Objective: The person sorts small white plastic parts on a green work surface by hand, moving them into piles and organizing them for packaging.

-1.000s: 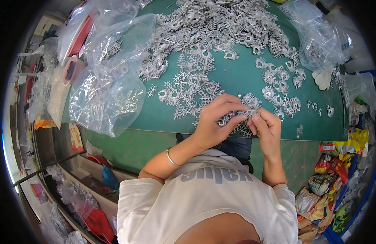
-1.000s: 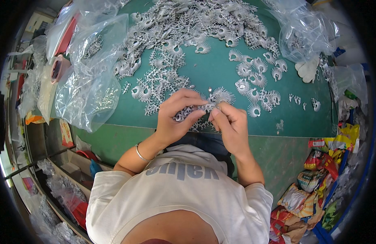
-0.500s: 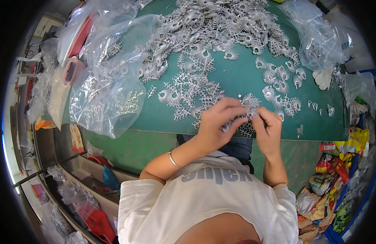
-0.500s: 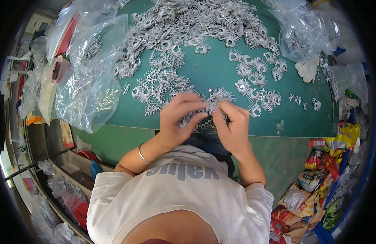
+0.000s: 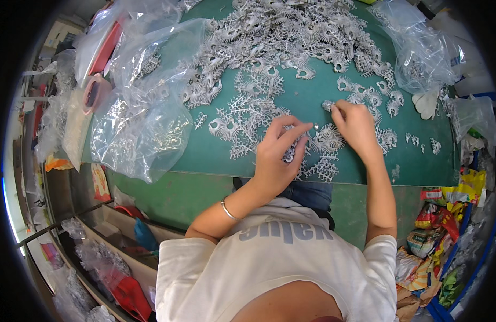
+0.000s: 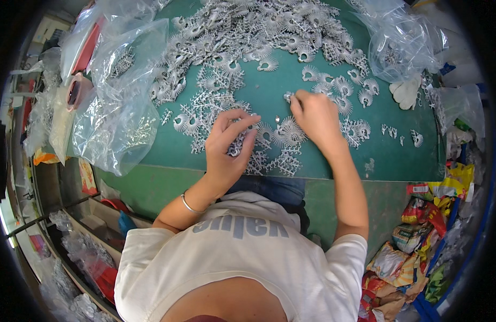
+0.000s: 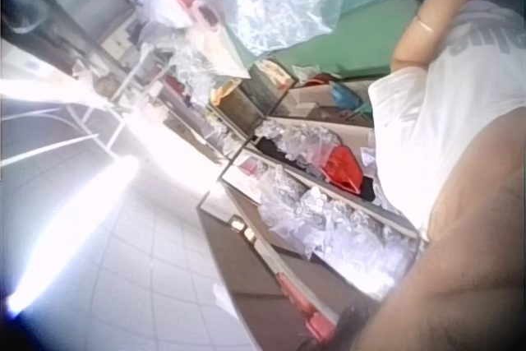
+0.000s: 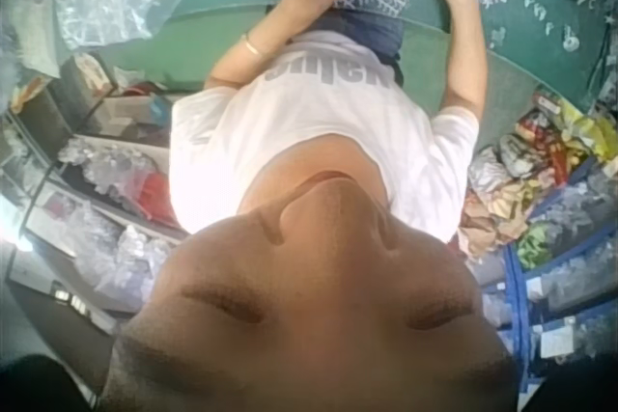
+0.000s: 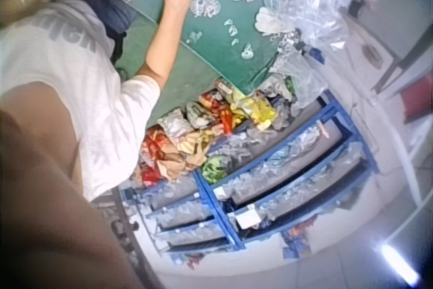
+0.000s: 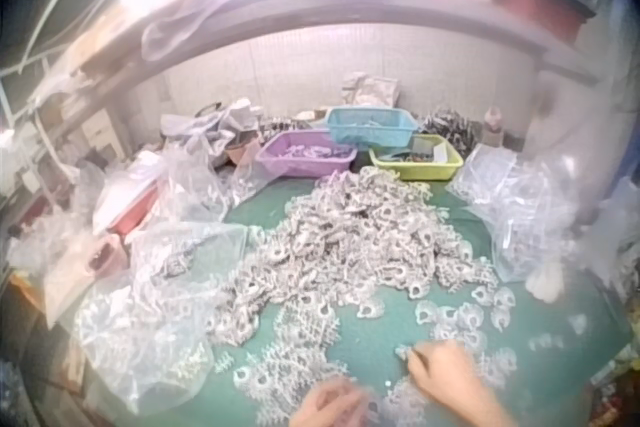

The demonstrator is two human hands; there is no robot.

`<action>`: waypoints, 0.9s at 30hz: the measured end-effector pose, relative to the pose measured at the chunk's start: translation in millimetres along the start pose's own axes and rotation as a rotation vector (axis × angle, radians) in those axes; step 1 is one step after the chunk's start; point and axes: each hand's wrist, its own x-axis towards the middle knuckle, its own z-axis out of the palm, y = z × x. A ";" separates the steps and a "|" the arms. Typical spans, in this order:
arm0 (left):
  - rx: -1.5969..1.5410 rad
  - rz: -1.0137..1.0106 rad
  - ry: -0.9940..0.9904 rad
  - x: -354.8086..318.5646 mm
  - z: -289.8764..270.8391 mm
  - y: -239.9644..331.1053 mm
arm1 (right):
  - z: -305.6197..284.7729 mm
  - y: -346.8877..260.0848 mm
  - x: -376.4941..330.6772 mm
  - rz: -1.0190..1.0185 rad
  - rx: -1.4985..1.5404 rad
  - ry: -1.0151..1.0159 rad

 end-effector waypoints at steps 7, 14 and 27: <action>-0.030 -0.004 -0.008 -0.4 -0.6 -4.7 | -8.4 22.9 23.2 0.185 0.239 -0.259; -0.002 -0.016 -0.037 0.6 1.6 -9.0 | -7.3 30.4 22.8 0.109 0.152 -0.170; -0.845 -0.766 -0.217 7.7 -3.7 -16.4 | -3.5 9.0 -8.3 0.404 1.236 -0.334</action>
